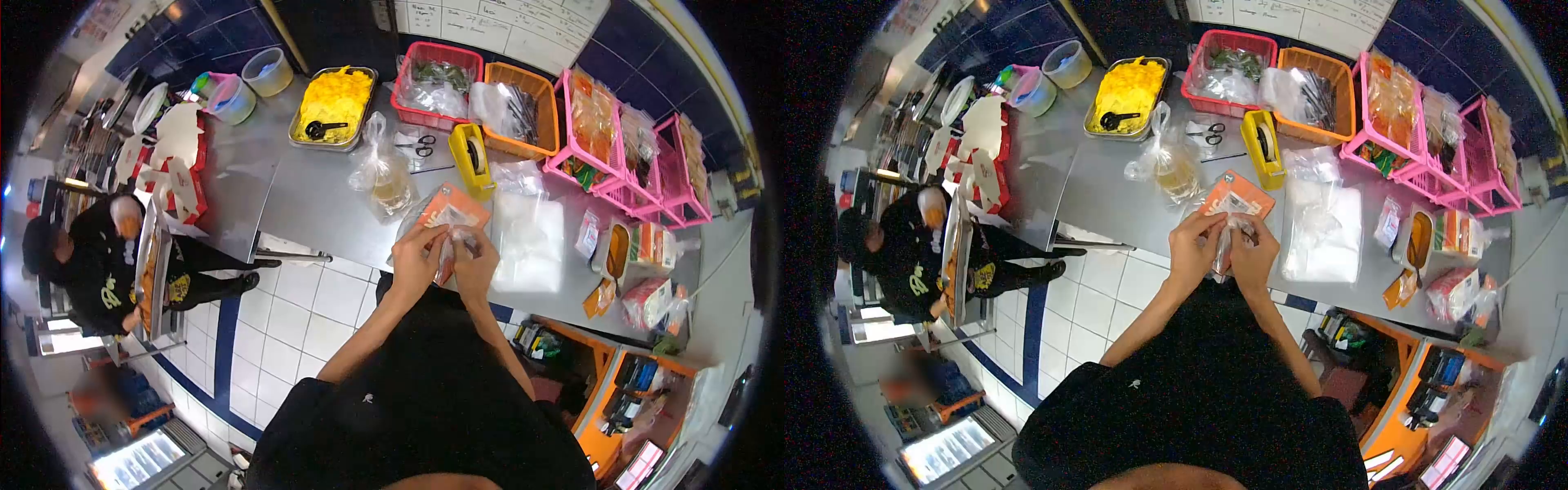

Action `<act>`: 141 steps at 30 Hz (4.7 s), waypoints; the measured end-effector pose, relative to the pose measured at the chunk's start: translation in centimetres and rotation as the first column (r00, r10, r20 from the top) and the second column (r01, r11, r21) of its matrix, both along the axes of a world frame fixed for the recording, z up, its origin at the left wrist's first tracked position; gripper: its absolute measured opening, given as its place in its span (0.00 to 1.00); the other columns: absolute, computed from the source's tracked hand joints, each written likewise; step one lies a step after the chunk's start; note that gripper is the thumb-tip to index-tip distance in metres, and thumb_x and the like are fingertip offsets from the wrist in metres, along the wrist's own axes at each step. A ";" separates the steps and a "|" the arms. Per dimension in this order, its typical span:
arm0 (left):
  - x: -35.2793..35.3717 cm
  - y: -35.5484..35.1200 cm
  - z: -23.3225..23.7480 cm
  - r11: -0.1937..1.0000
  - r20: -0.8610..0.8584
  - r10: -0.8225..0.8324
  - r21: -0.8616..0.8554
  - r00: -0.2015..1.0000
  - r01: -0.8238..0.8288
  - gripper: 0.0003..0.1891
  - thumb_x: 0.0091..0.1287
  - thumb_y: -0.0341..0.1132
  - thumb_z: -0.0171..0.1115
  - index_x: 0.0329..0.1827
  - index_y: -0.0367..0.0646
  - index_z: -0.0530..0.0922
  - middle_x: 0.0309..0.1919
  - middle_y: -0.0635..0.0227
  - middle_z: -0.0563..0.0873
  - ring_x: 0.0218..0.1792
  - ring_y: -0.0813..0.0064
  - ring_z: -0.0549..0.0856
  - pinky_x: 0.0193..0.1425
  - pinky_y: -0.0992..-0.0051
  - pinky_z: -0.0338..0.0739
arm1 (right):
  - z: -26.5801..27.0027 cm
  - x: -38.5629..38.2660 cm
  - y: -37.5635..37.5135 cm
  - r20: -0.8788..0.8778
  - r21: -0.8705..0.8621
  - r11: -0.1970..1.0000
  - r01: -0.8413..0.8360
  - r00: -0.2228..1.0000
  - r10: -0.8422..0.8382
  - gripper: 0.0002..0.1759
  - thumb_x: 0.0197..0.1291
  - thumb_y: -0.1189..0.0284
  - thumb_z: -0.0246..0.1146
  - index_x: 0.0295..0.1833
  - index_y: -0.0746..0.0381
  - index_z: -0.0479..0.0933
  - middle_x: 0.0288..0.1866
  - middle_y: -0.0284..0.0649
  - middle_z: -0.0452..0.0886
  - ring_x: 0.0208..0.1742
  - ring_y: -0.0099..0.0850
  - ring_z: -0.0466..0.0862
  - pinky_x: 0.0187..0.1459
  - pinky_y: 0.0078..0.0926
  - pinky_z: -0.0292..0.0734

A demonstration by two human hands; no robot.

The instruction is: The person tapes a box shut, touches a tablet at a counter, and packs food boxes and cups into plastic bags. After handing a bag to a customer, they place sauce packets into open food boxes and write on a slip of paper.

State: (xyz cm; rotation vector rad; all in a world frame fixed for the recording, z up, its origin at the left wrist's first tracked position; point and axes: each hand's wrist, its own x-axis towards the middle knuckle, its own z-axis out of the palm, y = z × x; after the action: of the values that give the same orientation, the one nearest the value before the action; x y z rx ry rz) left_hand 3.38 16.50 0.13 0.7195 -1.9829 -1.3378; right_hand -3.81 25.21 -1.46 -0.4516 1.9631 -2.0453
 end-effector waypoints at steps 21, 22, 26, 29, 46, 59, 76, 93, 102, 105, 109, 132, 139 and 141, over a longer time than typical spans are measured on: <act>-0.1 -0.3 -3.4 0.996 0.044 -0.004 -0.089 0.999 0.008 0.09 0.55 0.24 0.66 0.39 0.32 0.83 0.36 0.49 0.87 0.28 0.62 0.88 0.32 0.68 0.80 | 7.7 -0.9 -10.7 -0.736 0.423 0.868 -0.258 0.461 0.496 0.13 0.56 0.76 0.65 0.48 0.61 0.75 0.40 0.45 0.79 0.46 0.47 0.80 0.48 0.44 0.75; -0.1 -0.3 -4.0 0.995 0.031 -0.003 -0.096 1.000 0.006 0.09 0.55 0.24 0.66 0.39 0.32 0.83 0.36 0.49 0.87 0.28 0.62 0.88 0.32 0.68 0.80 | 5.9 -0.9 -12.5 -0.711 0.424 0.863 -0.275 0.489 0.506 0.13 0.56 0.74 0.66 0.47 0.61 0.74 0.42 0.45 0.78 0.45 0.48 0.80 0.47 0.44 0.75; 0.0 -0.7 -5.0 0.998 -0.083 0.009 -0.065 0.996 -0.015 0.09 0.57 0.25 0.66 0.41 0.34 0.84 0.35 0.51 0.88 0.29 0.62 0.89 0.34 0.68 0.81 | 3.6 -2.0 -15.9 -0.694 0.329 0.894 -0.305 0.564 0.448 0.11 0.56 0.74 0.65 0.45 0.64 0.75 0.40 0.48 0.79 0.43 0.51 0.80 0.45 0.42 0.76; 0.1 -0.7 -2.7 0.998 -0.127 0.044 0.055 0.991 -0.038 0.07 0.61 0.26 0.65 0.40 0.34 0.85 0.30 0.55 0.86 0.26 0.64 0.87 0.31 0.69 0.79 | 4.7 -5.3 -16.5 -0.520 0.396 0.777 -0.490 0.577 0.629 0.08 0.57 0.76 0.63 0.42 0.67 0.78 0.35 0.45 0.82 0.40 0.47 0.83 0.44 0.38 0.77; 1.5 -1.7 -2.5 0.995 -0.027 0.095 0.019 0.995 -0.094 0.06 0.63 0.28 0.68 0.37 0.33 0.83 0.29 0.58 0.85 0.25 0.70 0.86 0.30 0.73 0.78 | -1.6 -17.0 -26.3 0.436 0.217 0.533 -0.818 0.570 0.697 0.12 0.57 0.70 0.62 0.45 0.65 0.77 0.35 0.36 0.78 0.36 0.27 0.80 0.37 0.26 0.78; 1.7 -2.1 -3.1 0.995 -0.064 0.088 0.051 0.994 -0.085 0.05 0.62 0.27 0.69 0.32 0.35 0.82 0.26 0.61 0.85 0.24 0.72 0.85 0.30 0.73 0.77 | 18.0 -12.6 -6.3 0.019 -0.077 0.888 -0.454 0.889 0.457 0.10 0.67 0.68 0.57 0.34 0.62 0.76 0.26 0.30 0.74 0.30 0.20 0.76 0.37 0.17 0.69; 0.5 -4.4 -2.6 0.973 -0.076 0.123 0.205 0.990 -0.105 0.07 0.68 0.29 0.66 0.35 0.32 0.81 0.27 0.64 0.84 0.27 0.78 0.84 0.33 0.76 0.78 | 10.4 -3.9 -1.5 0.050 0.255 0.932 -0.257 0.966 0.253 0.10 0.72 0.76 0.54 0.47 0.72 0.77 0.42 0.46 0.86 0.37 0.26 0.86 0.34 0.23 0.82; 2.1 -9.0 -2.6 0.935 -0.171 -0.067 0.333 0.983 0.122 0.06 0.68 0.26 0.64 0.33 0.32 0.79 0.25 0.69 0.83 0.26 0.83 0.78 0.32 0.78 0.74 | 2.8 0.6 -8.2 -0.338 0.346 0.930 -0.125 0.908 0.248 0.09 0.61 0.76 0.62 0.35 0.73 0.79 0.29 0.55 0.79 0.30 0.45 0.83 0.34 0.35 0.75; 1.8 -11.4 -2.8 0.816 -0.076 -0.324 0.483 0.943 0.319 0.06 0.68 0.26 0.62 0.34 0.30 0.82 0.26 0.68 0.86 0.28 0.84 0.82 0.34 0.80 0.76 | 3.9 0.3 -9.7 -0.452 0.577 0.817 0.014 0.838 0.305 0.07 0.58 0.79 0.58 0.33 0.73 0.77 0.30 0.57 0.80 0.34 0.56 0.82 0.36 0.49 0.75; 1.7 -9.9 -3.3 0.909 -0.052 -0.220 0.352 0.974 0.224 0.06 0.68 0.26 0.62 0.36 0.30 0.83 0.27 0.67 0.87 0.30 0.83 0.83 0.35 0.79 0.78 | 3.9 2.9 -9.9 -0.483 0.556 0.831 -0.003 0.813 0.326 0.06 0.58 0.81 0.54 0.38 0.73 0.73 0.35 0.63 0.79 0.40 0.64 0.79 0.42 0.56 0.73; 1.8 -9.4 -3.2 0.905 -0.106 -0.160 0.381 0.981 0.189 0.06 0.69 0.26 0.63 0.38 0.29 0.83 0.28 0.67 0.87 0.30 0.82 0.82 0.35 0.78 0.78 | 3.9 2.4 -8.4 -0.288 0.556 0.811 -0.183 0.873 0.395 0.08 0.59 0.81 0.54 0.43 0.74 0.71 0.38 0.66 0.79 0.43 0.65 0.79 0.45 0.58 0.72; 1.9 -12.6 -2.2 0.821 -0.007 -0.361 0.472 0.932 0.321 0.09 0.70 0.29 0.63 0.35 0.30 0.81 0.24 0.69 0.83 0.27 0.83 0.79 0.32 0.77 0.73 | 7.1 -0.3 -9.6 -0.364 0.812 0.581 -0.051 0.734 0.573 0.05 0.47 0.80 0.66 0.30 0.71 0.80 0.27 0.57 0.82 0.31 0.55 0.83 0.38 0.44 0.80; 1.2 -13.3 -2.2 0.783 0.002 -0.395 0.524 0.919 0.335 0.10 0.70 0.29 0.61 0.32 0.30 0.82 0.22 0.69 0.83 0.24 0.83 0.79 0.28 0.78 0.73 | 2.5 1.7 -9.1 0.040 0.433 0.901 -0.003 0.999 -0.016 0.07 0.51 0.83 0.71 0.38 0.67 0.84 0.28 0.40 0.84 0.32 0.28 0.86 0.36 0.24 0.79; 1.3 -13.2 -2.1 0.804 0.017 -0.413 0.476 0.911 0.356 0.11 0.70 0.28 0.59 0.29 0.30 0.81 0.21 0.69 0.82 0.23 0.82 0.79 0.28 0.78 0.73 | 2.1 3.0 -10.0 0.120 0.131 0.990 0.049 0.991 -0.065 0.05 0.54 0.84 0.71 0.38 0.68 0.83 0.33 0.35 0.84 0.36 0.18 0.83 0.39 0.18 0.77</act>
State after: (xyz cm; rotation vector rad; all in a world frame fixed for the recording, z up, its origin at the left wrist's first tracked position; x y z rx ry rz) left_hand 4.71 3.30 -1.97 0.6316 -1.9875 -2.1119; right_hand -0.80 15.22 0.61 -0.2375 2.0377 -1.9164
